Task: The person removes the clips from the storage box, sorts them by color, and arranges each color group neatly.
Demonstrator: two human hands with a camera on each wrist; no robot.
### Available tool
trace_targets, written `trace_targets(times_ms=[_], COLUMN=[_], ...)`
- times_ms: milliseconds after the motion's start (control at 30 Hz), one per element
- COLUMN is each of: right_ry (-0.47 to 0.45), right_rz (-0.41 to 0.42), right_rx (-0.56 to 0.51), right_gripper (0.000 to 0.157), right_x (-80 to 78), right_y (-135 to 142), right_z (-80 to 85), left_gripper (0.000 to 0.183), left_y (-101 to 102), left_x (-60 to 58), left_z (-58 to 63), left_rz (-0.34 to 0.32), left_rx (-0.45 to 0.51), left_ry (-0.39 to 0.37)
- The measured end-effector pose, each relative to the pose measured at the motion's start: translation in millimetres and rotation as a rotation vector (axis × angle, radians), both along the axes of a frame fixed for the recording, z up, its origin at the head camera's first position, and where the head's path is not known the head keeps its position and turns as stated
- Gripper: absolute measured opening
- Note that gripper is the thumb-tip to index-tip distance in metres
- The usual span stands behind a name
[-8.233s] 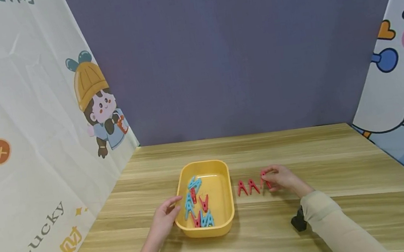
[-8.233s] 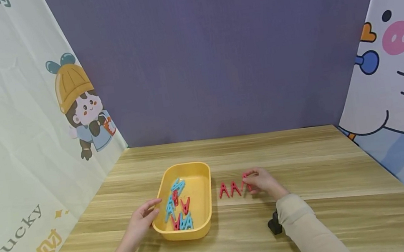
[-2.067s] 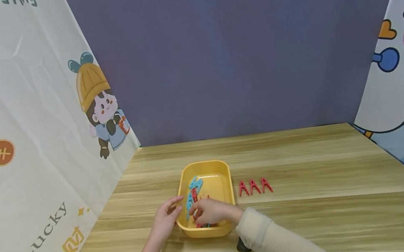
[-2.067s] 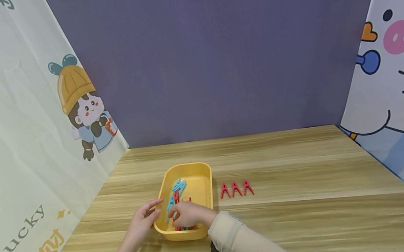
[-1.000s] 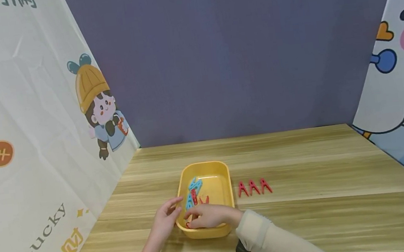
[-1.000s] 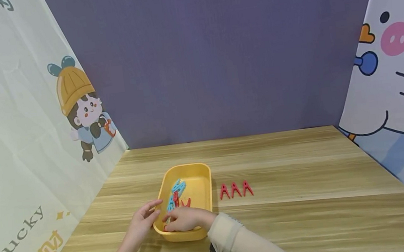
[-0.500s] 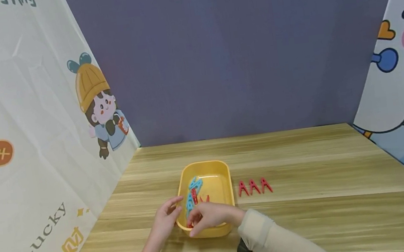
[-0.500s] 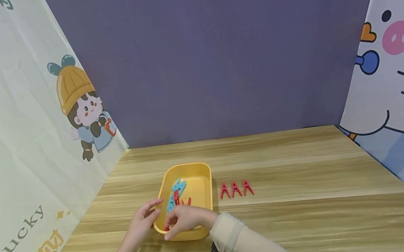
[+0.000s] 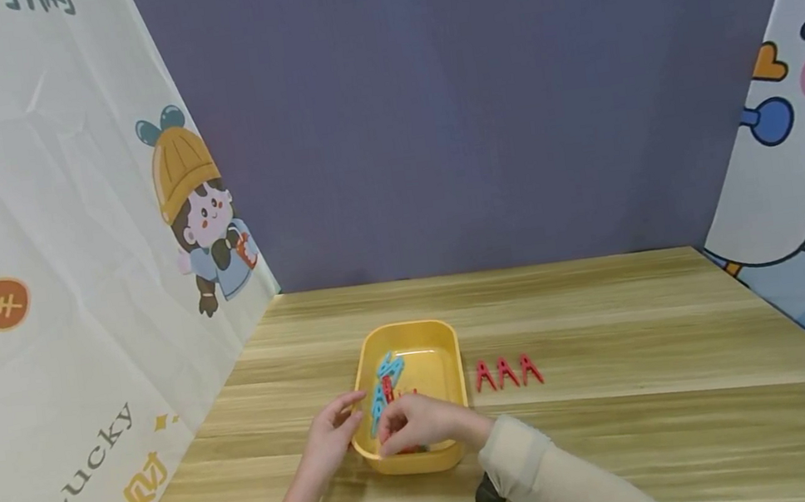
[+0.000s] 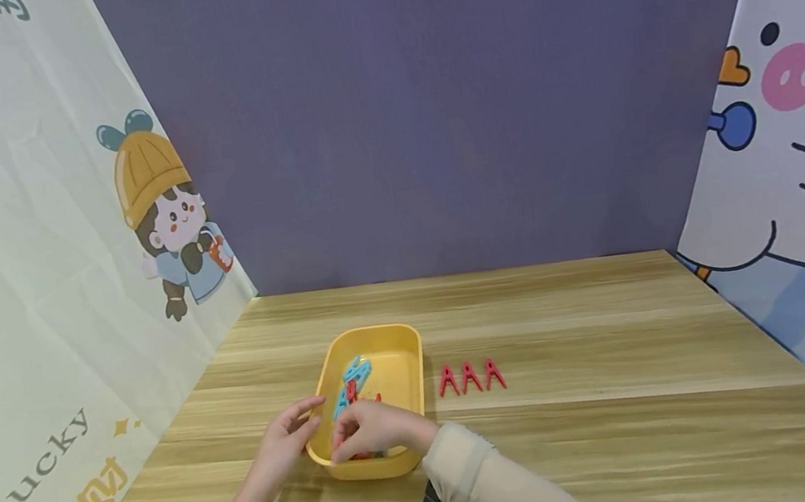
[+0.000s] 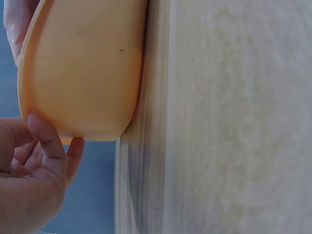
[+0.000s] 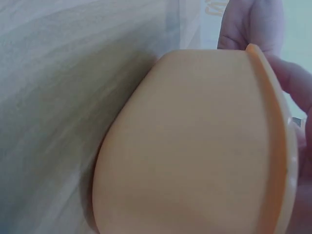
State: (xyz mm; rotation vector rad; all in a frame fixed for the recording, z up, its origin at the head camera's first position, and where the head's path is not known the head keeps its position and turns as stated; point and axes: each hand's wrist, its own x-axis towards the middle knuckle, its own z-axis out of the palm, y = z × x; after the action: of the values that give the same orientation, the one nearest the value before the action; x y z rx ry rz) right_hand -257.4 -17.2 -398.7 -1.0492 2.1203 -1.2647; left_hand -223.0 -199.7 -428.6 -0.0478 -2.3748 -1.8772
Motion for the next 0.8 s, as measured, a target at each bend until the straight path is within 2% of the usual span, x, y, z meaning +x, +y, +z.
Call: trace_targets(times_ms=[333,667,800], right_ry=[-0.025,-0.102,-0.153], right_rz=[-0.078,-0.139,-0.144], right_rx=[-0.013,-0.032,-0.07], right_gripper=[0.008,0.014,0.014], right_x=[-6.1,-10.5,-11.9], right_y=[7,17,19], right_z=[-1.7,0.3,1.2], left_gripper=[0.031,0.029,0.03], left_y=[0,-3,-1], left_x=[-0.3,2.8,1.7], left_z=[-1.1,-0.3,0.8], left_rz=[-0.012,-0.042,-0.006], left_rx=[0.014,0.003,-0.011], left_ry=[-0.009,0.077,0.013])
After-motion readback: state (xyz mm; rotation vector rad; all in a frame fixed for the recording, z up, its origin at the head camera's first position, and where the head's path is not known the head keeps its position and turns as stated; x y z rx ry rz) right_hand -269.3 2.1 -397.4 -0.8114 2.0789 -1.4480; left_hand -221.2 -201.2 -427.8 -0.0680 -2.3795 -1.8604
